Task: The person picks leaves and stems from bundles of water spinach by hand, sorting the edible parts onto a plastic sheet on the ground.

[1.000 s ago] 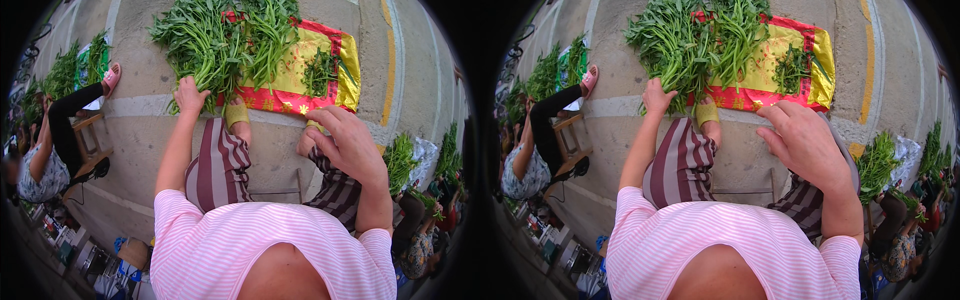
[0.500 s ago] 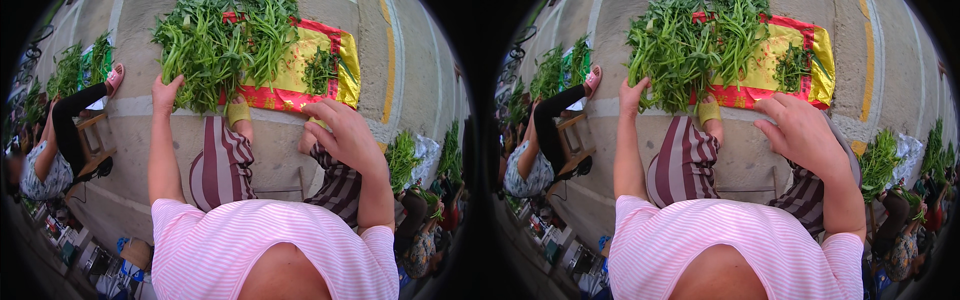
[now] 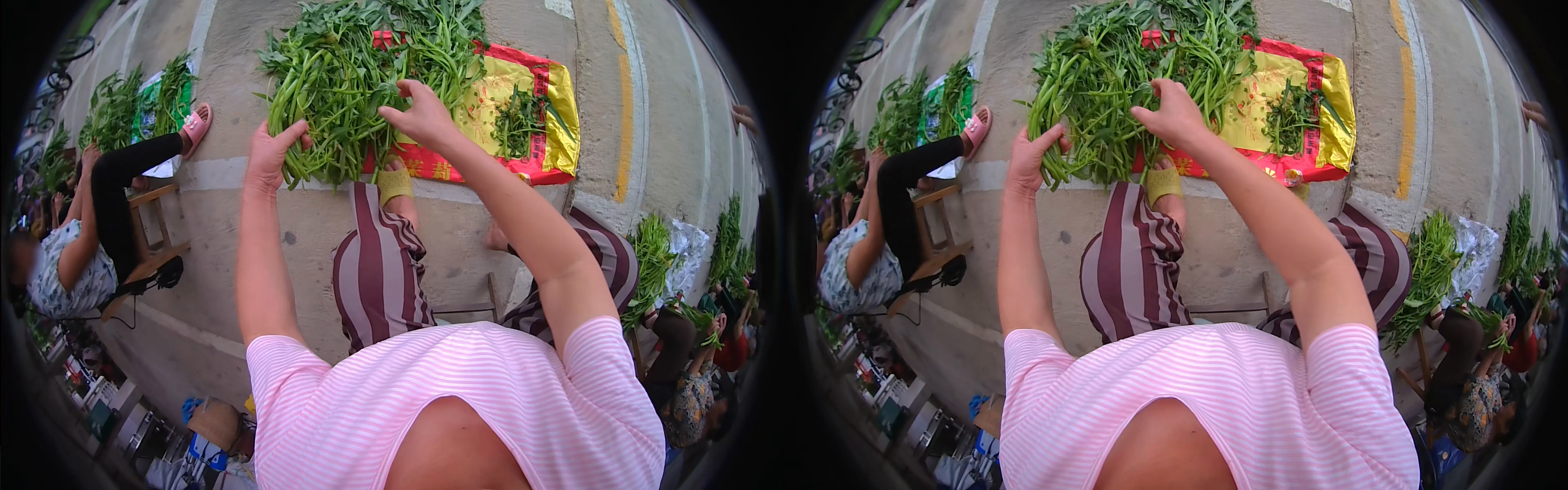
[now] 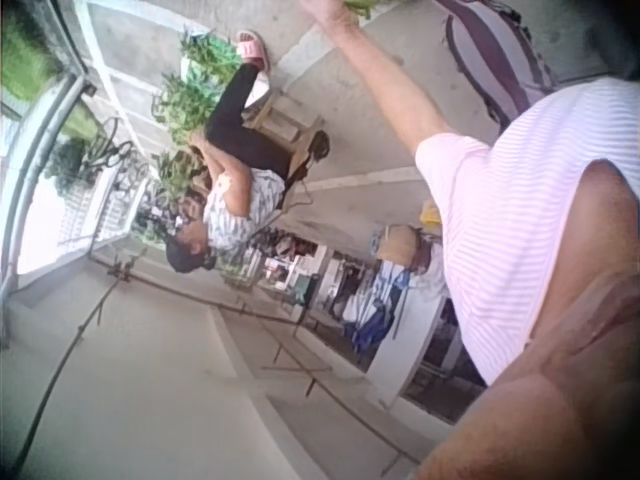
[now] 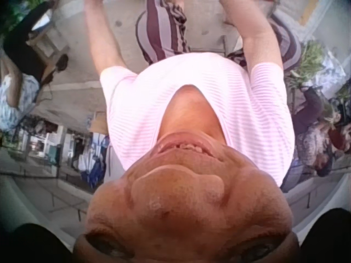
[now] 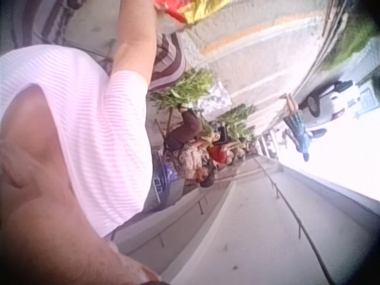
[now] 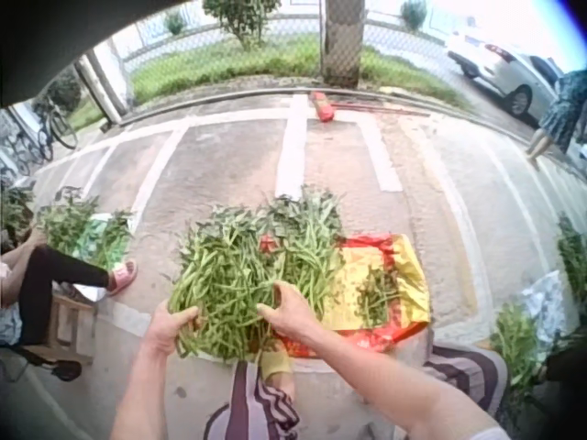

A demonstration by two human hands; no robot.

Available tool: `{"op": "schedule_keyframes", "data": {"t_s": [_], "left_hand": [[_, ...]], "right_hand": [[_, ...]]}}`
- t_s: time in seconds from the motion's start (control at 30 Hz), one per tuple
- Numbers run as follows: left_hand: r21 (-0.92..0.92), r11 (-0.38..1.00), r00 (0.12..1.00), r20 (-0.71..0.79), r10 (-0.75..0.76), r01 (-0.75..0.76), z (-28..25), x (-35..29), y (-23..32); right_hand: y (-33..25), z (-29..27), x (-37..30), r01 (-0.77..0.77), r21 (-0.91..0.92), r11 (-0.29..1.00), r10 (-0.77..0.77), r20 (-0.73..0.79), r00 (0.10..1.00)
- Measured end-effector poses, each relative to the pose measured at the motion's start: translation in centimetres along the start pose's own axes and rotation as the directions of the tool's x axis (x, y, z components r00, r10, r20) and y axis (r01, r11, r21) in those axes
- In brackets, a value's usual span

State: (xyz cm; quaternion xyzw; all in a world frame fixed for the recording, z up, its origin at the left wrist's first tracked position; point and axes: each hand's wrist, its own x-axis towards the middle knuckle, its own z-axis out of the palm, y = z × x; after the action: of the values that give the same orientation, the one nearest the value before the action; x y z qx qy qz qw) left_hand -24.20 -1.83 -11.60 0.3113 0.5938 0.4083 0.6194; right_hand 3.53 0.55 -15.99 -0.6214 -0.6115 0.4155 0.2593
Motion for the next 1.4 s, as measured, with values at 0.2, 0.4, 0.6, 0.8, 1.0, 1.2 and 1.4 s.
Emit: {"op": "schedule_keyframes", "data": {"t_s": [0.2, 0.4, 0.6, 0.8, 1.0, 1.2, 1.4], "left_hand": [[0.062, 0.998, 0.999, -0.041, 0.015, -0.012, 0.3, 0.1, -0.6], [0.055, 0.998, 0.973, -0.229, 0.038, -0.026, -3.9, 2.2, -0.9], [-0.25, 0.967, 0.979, -0.206, 0.003, -0.055, -7.6, 2.5, -0.1], [-0.38, 0.923, 0.994, -0.105, 0.022, -0.06, -8.1, 1.8, 0.8], [-0.563, 0.826, 0.997, 0.027, 0.068, -0.041, -5.9, -0.7, 1.2], [-0.689, 0.718, 0.982, 0.057, 0.182, -0.093, -4.9, -3.6, 1.4], [-0.736, 0.656, 0.949, 0.064, 0.309, -0.164, -4.4, -7.6, 2.4]], "right_hand": [[-0.4, 8.3, 4.2, -0.003, 0.149, 0.989, 0.002, 0.005, 1.0], [6.7, 8.7, 4.2, -0.166, 0.518, 0.839, 0.309, -0.203, 0.929], [5.8, 9.2, 5.0, -0.238, 0.519, 0.821, 0.27, 0.015, 0.963], [1.6, 10.9, 6.0, -0.024, -0.029, 0.999, 0.021, -0.107, 0.994], [-2.7, 11.5, 0.8, 0.041, 0.407, 0.912, -0.129, 0.192, 0.973], [-5.3, 11.4, -0.4, -0.379, 0.553, 0.742, 0.179, 0.38, 0.907], [-4.1, 11.9, -2.4, -0.705, 0.647, 0.289, 0.295, 0.641, 0.709]]}}
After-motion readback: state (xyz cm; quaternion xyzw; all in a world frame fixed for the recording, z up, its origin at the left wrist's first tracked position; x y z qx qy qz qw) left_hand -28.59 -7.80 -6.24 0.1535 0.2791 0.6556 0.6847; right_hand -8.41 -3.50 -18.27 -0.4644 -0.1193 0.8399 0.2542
